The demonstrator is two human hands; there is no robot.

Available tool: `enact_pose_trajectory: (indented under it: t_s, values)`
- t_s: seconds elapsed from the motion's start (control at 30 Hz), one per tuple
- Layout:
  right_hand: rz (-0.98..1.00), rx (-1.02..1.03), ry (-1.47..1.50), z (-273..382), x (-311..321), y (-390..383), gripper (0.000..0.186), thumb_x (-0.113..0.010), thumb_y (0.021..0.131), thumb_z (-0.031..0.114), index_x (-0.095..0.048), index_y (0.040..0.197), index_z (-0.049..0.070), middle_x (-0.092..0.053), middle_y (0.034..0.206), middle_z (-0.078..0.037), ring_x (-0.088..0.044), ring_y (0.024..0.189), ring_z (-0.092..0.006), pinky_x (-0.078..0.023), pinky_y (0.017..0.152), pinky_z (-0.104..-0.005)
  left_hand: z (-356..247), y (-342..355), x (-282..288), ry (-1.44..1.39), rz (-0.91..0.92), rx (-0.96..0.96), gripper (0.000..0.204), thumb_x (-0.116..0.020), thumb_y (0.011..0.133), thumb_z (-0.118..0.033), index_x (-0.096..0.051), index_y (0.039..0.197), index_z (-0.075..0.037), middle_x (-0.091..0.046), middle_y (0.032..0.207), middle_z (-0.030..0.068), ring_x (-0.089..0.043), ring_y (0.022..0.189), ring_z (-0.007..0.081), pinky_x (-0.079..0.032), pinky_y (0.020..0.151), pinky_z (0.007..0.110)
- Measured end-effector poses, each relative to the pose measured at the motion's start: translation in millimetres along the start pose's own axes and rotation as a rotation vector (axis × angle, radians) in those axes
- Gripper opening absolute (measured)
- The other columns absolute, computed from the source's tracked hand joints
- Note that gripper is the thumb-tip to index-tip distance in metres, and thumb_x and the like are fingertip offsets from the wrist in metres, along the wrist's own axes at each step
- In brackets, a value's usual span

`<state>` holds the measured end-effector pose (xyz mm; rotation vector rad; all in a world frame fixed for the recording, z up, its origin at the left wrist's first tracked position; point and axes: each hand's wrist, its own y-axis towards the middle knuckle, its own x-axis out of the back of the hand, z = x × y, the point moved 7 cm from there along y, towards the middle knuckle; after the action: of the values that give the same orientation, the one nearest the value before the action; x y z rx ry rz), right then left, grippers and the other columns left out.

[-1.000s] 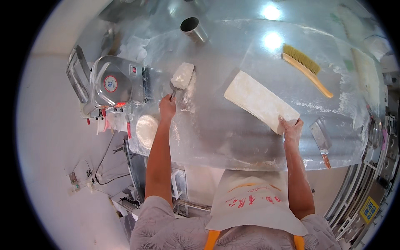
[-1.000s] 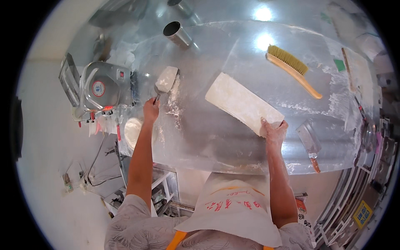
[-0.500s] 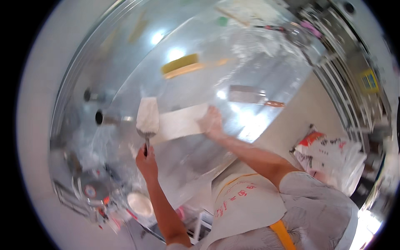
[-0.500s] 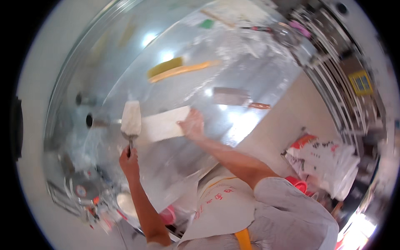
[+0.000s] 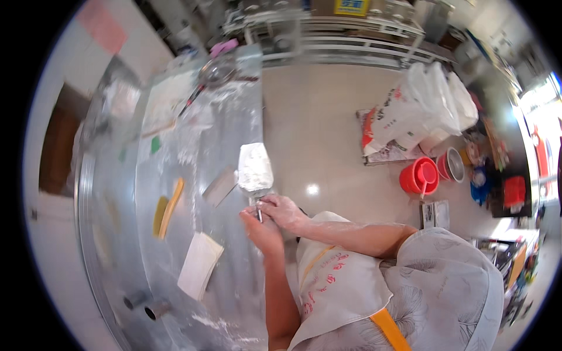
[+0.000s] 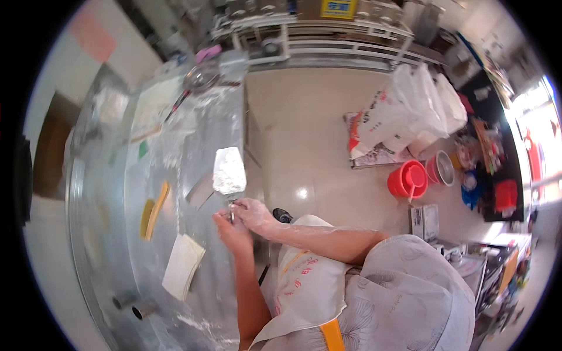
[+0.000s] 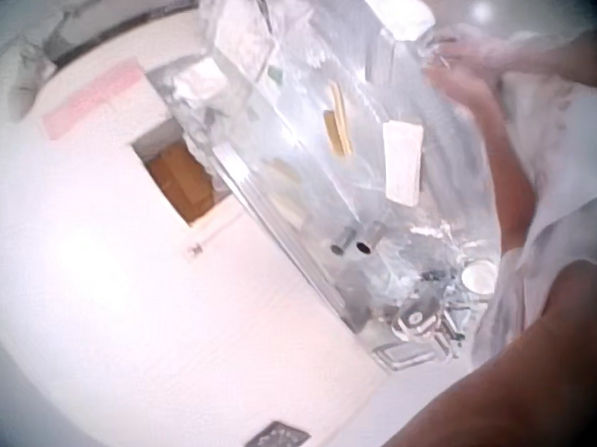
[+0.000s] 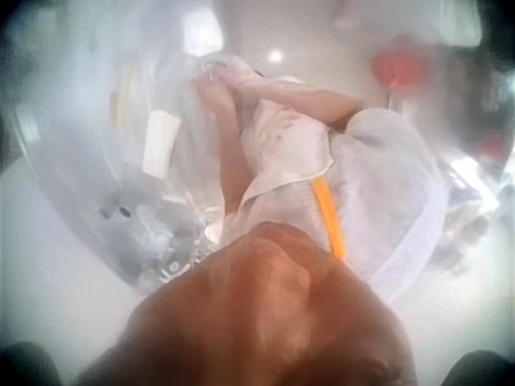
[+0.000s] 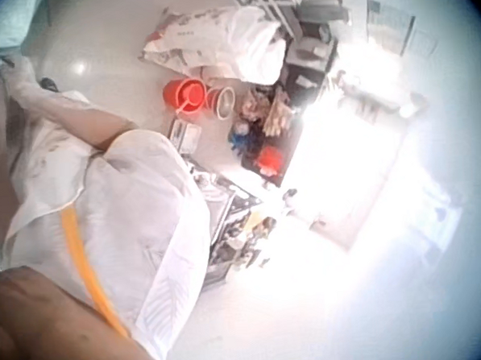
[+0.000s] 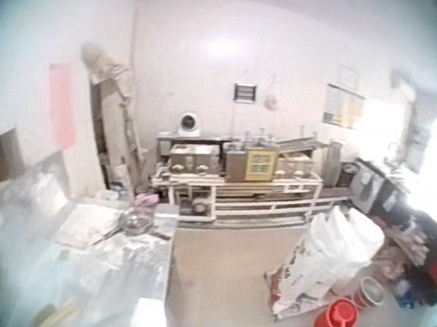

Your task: The person cuts a sheet of dough into strips using a bench scraper, then feeds the dough through a pasta machine to produce noodles. The person collects the noodles and places them on the table.

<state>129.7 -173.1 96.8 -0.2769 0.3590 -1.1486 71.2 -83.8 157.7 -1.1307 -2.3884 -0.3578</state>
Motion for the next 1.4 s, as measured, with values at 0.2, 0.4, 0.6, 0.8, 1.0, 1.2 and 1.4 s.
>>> enact_pose_trajectory:
  t_s: [0.2,0.4,0.6,0.8,1.0,1.2,1.4]
  values:
    - [-0.362,-0.003,0.099,64,178,-57,0.029,-0.072,0.096,0.017,-0.066,0.112,-0.007,-0.071,0.097,-0.008,-0.065,0.084,-0.0114,-0.053,0.073,-0.0297,-119,-46,-137,-0.059,0.267,-0.229,0.027,-0.066,0.095,-0.013,-0.048,0.112,-0.001,-0.064,0.098,0.0198,-0.066,0.091,0.0380,-0.051,0.079,0.046]
    - [-0.589,0.151,0.342,66,391,-95,0.027,-0.069,0.097,0.011,-0.063,0.116,-0.008,-0.071,0.098,-0.010,-0.066,0.087,-0.0137,-0.054,0.076,-0.0295,-217,-121,-316,-0.161,0.592,-0.330,0.030,-0.069,0.094,-0.013,-0.049,0.115,-0.003,-0.068,0.096,0.0167,-0.069,0.087,0.0313,-0.053,0.078,0.041]
    - [-0.774,0.128,0.267,83,600,-129,0.015,-0.059,0.099,0.003,-0.064,0.110,-0.007,-0.071,0.097,-0.009,-0.069,0.087,-0.0161,-0.056,0.075,-0.0308,-294,-189,-493,-0.170,0.995,-0.286,0.043,-0.066,0.099,-0.020,-0.045,0.132,-0.001,-0.070,0.109,0.0220,-0.070,0.099,0.0372,-0.054,0.087,0.044]
    - [-0.863,0.057,0.298,79,795,-145,0.013,-0.060,0.101,0.008,-0.066,0.107,-0.003,-0.065,0.083,-0.003,-0.063,0.070,-0.0114,-0.053,0.060,-0.0269,-258,-197,-586,-0.071,1.153,-0.173,0.036,-0.071,0.098,-0.027,-0.055,0.118,-0.001,-0.066,0.095,0.0098,-0.067,0.086,0.0189,-0.054,0.079,0.034]
    - [-0.844,-0.178,0.272,37,960,-122,0.009,-0.072,0.090,0.009,-0.071,0.089,0.001,-0.064,0.071,-0.004,-0.058,0.053,-0.0136,-0.044,0.045,-0.0294,-171,-135,-572,0.220,1.079,-0.039,0.022,-0.068,0.096,-0.021,-0.060,0.100,-0.001,-0.061,0.086,0.0027,-0.059,0.085,0.0141,-0.051,0.078,0.034]
    - [-0.743,0.088,0.549,-60,1117,-49,0.018,-0.072,0.095,0.015,-0.067,0.099,-0.002,-0.070,0.088,-0.015,-0.066,0.066,-0.0245,-0.051,0.054,-0.0372,-106,-144,-567,0.042,1.055,0.448,0.019,-0.068,0.097,-0.010,-0.054,0.109,-0.005,-0.065,0.087,0.0067,-0.065,0.075,0.0141,-0.052,0.063,0.028]
    - [-1.302,0.088,-0.909,124,987,20,0.037,-0.061,0.101,0.016,-0.056,0.132,-0.002,-0.063,0.126,-0.023,-0.060,0.115,-0.0364,-0.051,0.094,-0.0457,-98,-132,-557,-0.254,0.976,0.631,0.025,-0.064,0.102,-0.021,-0.056,0.115,-0.001,-0.068,0.098,0.0108,-0.067,0.082,0.0187,-0.056,0.069,0.032]
